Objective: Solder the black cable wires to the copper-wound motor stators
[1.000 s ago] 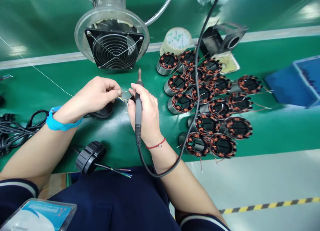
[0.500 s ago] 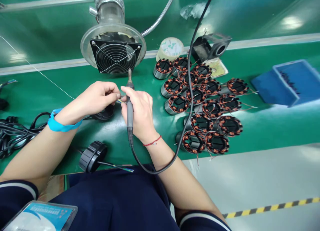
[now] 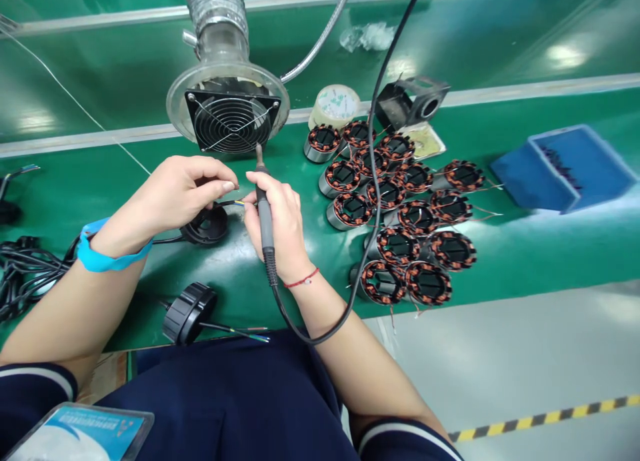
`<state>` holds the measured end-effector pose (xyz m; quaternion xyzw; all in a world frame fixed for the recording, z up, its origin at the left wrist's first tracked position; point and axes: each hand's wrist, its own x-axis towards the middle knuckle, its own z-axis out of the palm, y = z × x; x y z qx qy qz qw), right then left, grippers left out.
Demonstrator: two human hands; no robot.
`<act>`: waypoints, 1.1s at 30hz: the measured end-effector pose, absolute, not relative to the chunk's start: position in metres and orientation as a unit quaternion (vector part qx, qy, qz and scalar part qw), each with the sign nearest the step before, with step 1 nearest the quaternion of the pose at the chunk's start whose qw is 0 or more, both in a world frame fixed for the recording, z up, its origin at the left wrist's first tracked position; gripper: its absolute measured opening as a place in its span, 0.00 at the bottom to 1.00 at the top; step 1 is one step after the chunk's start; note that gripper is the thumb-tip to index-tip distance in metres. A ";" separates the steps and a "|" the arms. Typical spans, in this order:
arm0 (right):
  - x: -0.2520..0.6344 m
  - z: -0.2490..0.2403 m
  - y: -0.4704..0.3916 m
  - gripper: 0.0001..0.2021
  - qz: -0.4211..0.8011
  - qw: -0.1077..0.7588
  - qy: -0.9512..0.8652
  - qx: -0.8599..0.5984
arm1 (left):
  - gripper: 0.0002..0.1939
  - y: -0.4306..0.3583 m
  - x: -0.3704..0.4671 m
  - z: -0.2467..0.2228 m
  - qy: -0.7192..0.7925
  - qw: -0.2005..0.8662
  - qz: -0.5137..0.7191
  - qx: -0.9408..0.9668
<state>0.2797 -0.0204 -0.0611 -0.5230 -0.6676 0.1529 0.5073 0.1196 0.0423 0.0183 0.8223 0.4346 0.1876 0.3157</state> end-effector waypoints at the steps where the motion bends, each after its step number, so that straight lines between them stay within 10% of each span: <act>1: 0.280 -0.061 -0.020 0.22 0.148 0.505 -0.675 -0.517 | 0.10 0.042 0.120 0.019 0.434 0.308 0.184 0.827; 33: 0.284 -0.069 -0.023 0.19 0.233 0.542 -0.648 -0.483 | 0.08 0.042 0.123 0.006 0.402 0.323 0.134 0.846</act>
